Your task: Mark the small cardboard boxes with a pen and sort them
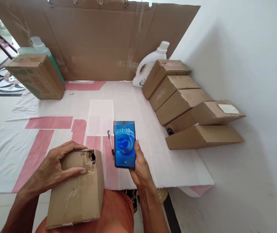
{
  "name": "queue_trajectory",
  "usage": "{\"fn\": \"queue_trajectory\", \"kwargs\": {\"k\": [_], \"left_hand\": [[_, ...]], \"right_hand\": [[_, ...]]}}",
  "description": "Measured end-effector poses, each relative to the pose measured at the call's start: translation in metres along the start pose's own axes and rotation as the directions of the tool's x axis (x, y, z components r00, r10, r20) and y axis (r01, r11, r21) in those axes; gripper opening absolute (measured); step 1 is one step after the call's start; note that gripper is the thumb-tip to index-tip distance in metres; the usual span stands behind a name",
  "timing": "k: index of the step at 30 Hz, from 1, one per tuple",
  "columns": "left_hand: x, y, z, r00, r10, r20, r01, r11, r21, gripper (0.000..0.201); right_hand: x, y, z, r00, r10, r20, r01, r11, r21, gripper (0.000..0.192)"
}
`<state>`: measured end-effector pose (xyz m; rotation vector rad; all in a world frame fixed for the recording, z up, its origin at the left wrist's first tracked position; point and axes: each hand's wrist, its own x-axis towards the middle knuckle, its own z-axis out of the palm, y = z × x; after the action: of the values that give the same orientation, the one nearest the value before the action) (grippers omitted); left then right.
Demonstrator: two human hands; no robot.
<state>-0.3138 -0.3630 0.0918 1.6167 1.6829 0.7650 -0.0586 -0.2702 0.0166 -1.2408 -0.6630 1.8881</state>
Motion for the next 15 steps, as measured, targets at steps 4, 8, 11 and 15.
{"fn": "queue_trajectory", "kwargs": {"k": [4,8,11,15], "left_hand": [[0.002,0.000,0.001,1.000,-0.003,-0.008,0.003,1.000,-0.002,0.038],[0.001,-0.001,0.003,0.999,-0.013,-0.049,0.013,1.000,-0.014,0.043],[-0.003,-0.003,0.003,0.995,-0.035,-0.088,0.028,0.996,-0.085,0.045],[-0.008,-0.018,0.007,0.989,-0.069,-0.134,0.012,0.924,-0.382,0.055]], "right_hand": [[0.054,0.030,-0.025,0.985,-0.132,-0.112,0.081,0.924,-0.375,0.068],[0.075,0.044,-0.035,0.967,-0.212,-0.140,0.110,0.845,-0.523,0.067],[0.077,0.044,-0.038,0.932,-0.325,-0.160,0.143,0.736,-0.662,0.060],[0.074,0.043,-0.045,0.893,-0.433,-0.123,0.163,0.567,-0.808,0.049]]}}
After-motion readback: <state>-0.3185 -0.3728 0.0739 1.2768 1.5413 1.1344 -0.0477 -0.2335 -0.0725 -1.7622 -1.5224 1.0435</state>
